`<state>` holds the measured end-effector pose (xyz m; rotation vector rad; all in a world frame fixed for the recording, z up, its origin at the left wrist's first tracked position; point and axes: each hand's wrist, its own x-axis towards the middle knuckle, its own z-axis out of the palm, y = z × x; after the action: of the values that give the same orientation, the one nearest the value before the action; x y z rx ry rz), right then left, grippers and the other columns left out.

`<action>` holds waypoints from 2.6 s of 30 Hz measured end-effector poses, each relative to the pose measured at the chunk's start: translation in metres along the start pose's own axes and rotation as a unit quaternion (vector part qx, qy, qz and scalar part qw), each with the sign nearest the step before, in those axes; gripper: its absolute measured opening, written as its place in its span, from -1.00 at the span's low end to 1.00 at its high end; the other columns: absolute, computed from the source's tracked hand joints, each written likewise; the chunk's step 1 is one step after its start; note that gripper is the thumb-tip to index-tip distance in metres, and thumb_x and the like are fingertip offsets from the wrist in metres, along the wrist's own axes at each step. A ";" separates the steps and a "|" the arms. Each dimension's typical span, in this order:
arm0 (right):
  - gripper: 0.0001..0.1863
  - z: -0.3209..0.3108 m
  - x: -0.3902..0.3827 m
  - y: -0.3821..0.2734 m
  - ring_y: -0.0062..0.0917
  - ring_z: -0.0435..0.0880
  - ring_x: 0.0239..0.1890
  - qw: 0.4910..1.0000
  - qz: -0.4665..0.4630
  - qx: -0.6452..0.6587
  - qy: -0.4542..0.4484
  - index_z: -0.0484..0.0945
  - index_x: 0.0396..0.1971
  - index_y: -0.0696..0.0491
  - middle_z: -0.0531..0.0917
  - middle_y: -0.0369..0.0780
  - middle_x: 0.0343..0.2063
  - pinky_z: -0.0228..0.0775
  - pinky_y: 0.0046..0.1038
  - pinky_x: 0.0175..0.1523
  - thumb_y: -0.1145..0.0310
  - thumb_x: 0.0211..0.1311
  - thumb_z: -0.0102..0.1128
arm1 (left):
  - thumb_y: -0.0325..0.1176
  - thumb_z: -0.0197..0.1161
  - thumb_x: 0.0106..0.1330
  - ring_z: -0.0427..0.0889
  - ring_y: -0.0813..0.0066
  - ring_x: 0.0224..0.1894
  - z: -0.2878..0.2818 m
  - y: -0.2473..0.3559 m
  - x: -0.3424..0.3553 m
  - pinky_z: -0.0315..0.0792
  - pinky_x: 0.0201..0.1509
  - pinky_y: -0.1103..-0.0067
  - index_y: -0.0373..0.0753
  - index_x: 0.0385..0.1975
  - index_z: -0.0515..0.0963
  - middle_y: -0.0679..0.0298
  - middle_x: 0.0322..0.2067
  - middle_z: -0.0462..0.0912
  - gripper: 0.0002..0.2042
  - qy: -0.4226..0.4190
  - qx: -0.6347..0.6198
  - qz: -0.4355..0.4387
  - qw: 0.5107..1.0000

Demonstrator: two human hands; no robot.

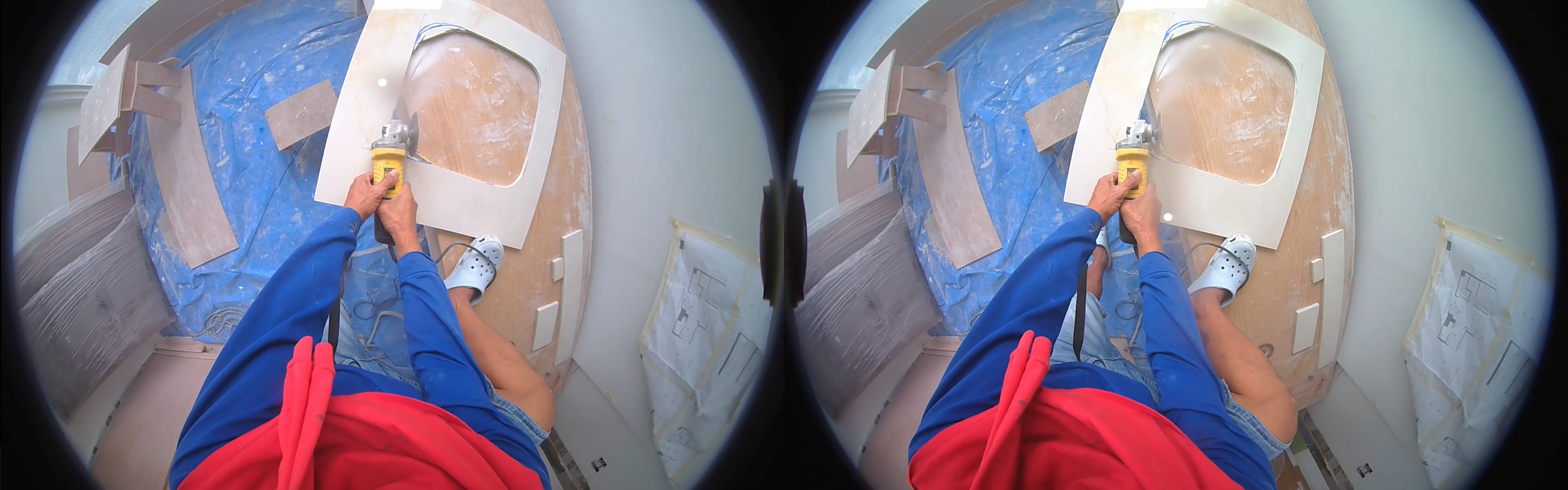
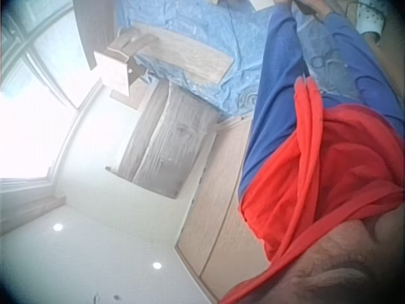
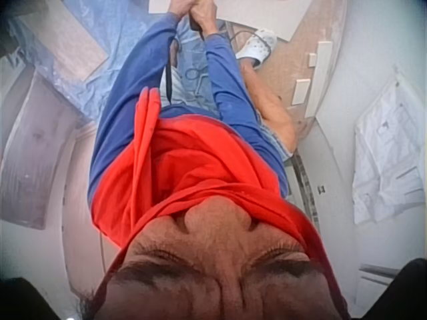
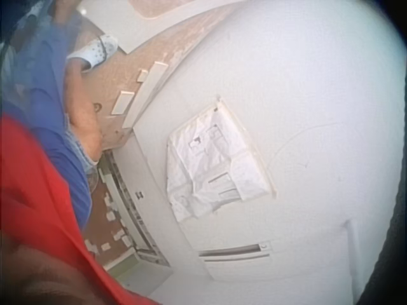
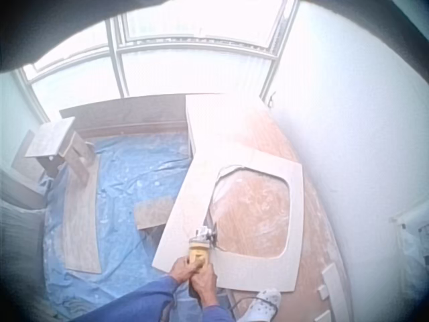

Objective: The person uses a handheld angle grinder to cut and smooth the edges of a large white ceramic tile with a central cutout. The person repositions the tile and continues grinding along the inner and outer edges while another person stands nearby.

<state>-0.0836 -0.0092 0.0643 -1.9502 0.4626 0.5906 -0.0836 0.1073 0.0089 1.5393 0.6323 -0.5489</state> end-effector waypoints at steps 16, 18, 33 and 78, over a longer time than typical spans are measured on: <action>-0.31 0.001 0.001 0.002 -0.03 0.78 -0.04 1.000 0.004 0.002 0.002 0.50 -0.02 0.28 0.75 0.12 -0.14 0.60 -0.17 0.05 0.06 0.07 0.59 | 0.15 0.40 0.40 0.76 0.46 -0.13 0.000 0.000 0.001 0.62 0.04 0.51 -0.50 0.00 0.66 0.08 -0.14 0.80 -0.34 0.009 0.020 -0.007 1.000; -0.31 0.001 0.002 0.003 -0.02 0.78 -0.03 1.000 -0.001 0.001 0.005 0.50 -0.01 0.28 0.75 0.13 -0.13 0.60 -0.16 0.05 0.06 0.08 0.58 | 0.15 0.40 0.40 0.76 0.46 -0.13 0.000 0.001 0.001 0.62 0.04 0.51 -0.50 0.01 0.66 0.08 -0.14 0.80 -0.35 0.008 0.016 -0.001 1.000; -0.30 0.001 0.000 0.005 0.00 0.78 -0.02 1.000 0.009 0.001 -0.003 0.49 0.02 0.29 0.75 0.15 -0.13 0.60 -0.15 0.06 0.07 0.08 0.57 | 0.11 0.41 0.41 0.75 0.49 -0.13 0.001 0.004 -0.005 0.61 0.02 0.53 -0.51 0.03 0.66 0.10 -0.13 0.79 -0.36 0.004 -0.006 0.003 1.000; -0.31 0.001 -0.006 0.000 -0.01 0.78 -0.03 1.000 -0.012 -0.010 0.005 0.48 0.01 0.30 0.75 0.15 -0.13 0.60 -0.16 0.04 0.07 0.10 0.56 | 0.13 0.40 0.41 0.75 0.48 -0.13 -0.001 0.003 -0.008 0.61 0.03 0.52 -0.49 0.01 0.67 0.10 -0.14 0.79 -0.37 0.007 0.011 0.005 1.000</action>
<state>-0.0887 -0.0084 0.0673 -1.9763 0.4408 0.5722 -0.0876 0.1079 0.0168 1.5679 0.6312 -0.5394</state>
